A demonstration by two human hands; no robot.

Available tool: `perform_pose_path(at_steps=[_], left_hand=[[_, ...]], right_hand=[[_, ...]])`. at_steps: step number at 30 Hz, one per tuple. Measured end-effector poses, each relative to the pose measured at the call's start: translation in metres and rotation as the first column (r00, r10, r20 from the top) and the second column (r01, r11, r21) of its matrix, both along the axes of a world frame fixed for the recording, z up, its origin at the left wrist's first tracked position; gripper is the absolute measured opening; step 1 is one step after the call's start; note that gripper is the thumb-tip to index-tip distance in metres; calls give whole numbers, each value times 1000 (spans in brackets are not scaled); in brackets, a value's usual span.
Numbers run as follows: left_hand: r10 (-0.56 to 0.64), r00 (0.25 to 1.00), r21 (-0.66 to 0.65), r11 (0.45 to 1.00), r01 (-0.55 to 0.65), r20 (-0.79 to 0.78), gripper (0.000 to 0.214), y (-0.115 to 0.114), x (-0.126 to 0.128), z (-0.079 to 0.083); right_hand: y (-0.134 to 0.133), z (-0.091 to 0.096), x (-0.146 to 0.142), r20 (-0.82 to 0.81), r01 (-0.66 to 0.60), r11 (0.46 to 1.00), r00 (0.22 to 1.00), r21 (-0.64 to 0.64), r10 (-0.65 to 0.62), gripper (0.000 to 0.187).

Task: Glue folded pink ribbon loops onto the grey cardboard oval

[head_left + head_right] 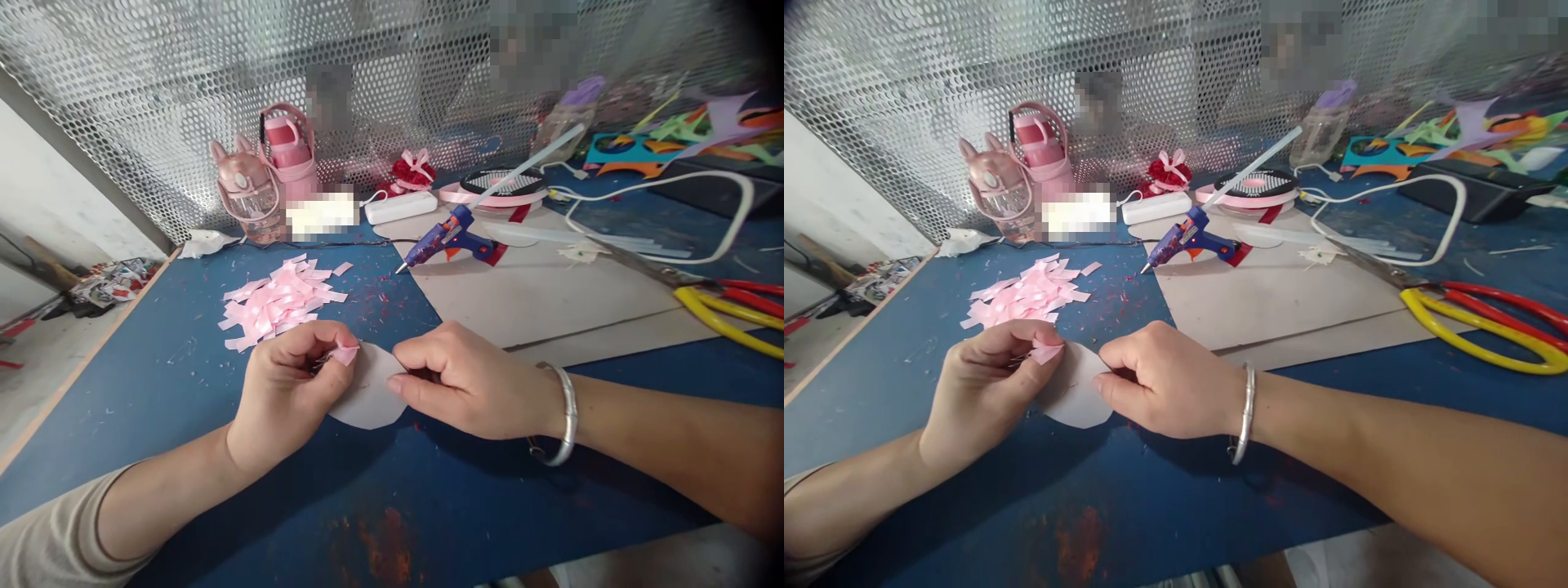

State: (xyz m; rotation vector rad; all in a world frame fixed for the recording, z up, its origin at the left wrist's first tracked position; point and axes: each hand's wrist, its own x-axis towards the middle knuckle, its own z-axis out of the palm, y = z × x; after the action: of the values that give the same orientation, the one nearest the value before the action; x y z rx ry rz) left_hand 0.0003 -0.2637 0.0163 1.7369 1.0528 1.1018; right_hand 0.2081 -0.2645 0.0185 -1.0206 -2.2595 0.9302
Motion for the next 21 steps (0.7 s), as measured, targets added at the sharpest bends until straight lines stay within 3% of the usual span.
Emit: perform_pose_path(at_steps=[4,7,10,14,18,21], left_hand=[[7,1000,-63,998,-6,20,9,-2,2,2],[-18,994,-177,983,37,106,38,-2,4,3],[-26,980,-265,961,78,196,43,0,5,4],[-6,963,-341,935,101,271,40,5,4,0],[-56,941,-428,881,204,335,46,9,4,-5],[-73,953,-461,863,208,293,55,10,3,-7]], right_hand=[[2,2,1,-45,14,986,999,-166,-22,33],[3,3,2,-94,1,942,995,-337,-35,29],[4,2,2,-107,7,899,992,-439,-60,27],[6,2,1,-132,10,857,987,-516,-91,29],[8,3,1,-169,-3,794,977,-608,-126,32],[7,1,1,-119,84,834,977,-545,-175,27]])
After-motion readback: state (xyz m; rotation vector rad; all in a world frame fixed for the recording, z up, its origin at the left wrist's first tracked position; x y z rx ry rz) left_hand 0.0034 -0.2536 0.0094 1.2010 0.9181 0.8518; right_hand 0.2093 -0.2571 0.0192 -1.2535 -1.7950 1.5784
